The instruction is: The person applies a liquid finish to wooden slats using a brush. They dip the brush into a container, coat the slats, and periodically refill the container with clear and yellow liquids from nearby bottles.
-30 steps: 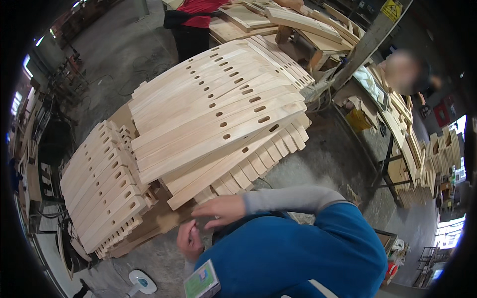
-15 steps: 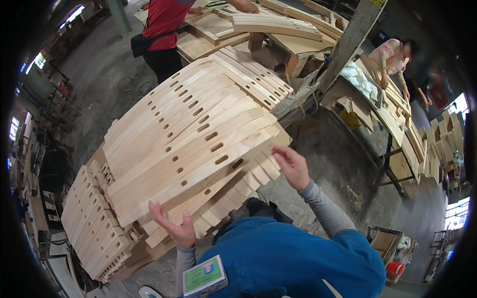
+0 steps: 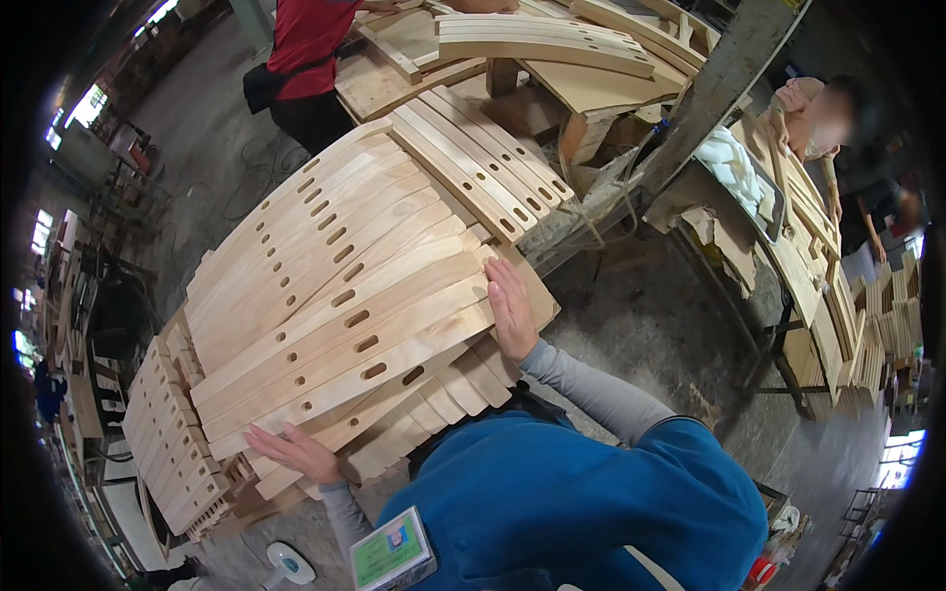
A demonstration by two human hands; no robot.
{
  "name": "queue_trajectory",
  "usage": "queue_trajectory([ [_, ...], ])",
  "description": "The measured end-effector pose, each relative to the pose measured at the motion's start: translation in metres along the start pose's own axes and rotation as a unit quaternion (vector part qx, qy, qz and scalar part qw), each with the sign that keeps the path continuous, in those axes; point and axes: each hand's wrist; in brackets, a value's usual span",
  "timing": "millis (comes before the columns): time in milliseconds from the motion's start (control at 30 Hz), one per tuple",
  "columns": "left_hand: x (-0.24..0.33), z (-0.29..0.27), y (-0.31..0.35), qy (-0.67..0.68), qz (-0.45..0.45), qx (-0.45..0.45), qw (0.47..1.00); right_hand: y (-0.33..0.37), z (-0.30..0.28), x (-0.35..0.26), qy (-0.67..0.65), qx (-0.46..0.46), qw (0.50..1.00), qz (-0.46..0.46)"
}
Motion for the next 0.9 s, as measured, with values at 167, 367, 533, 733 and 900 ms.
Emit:
queue_trajectory([
  [167, 0.001, 0.002, 0.0, -0.015, 0.046, 0.023, 0.999, -0.001, 0.002, -0.003, -0.039, 0.028, 0.999, -0.016],
  [367, 0.009, 0.0, 0.0, -0.009, 0.064, 0.026, 0.998, -0.002, 0.0, -0.007, -0.057, -0.005, 0.998, 0.004],
  [533, 0.009, 0.003, -0.004, -0.063, 0.089, -0.037, 0.993, -0.005, -0.004, -0.004, -0.054, -0.013, 0.998, -0.02],
  [733, 0.003, 0.004, -0.008, -0.071, 0.096, -0.05, 0.992, -0.012, -0.011, -0.017, 0.089, -0.066, 0.993, -0.034],
  [900, 0.016, -0.001, -0.014, -0.068, 0.105, -0.047, 0.991, -0.023, -0.008, -0.028, -0.036, -0.057, 0.996, -0.054],
])
Point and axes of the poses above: each hand's wrist, its own y-axis away from the middle knuckle, its own z-axis out of the palm, x = y × z, and after that the axes turned 10 degrees about -y, right-handed
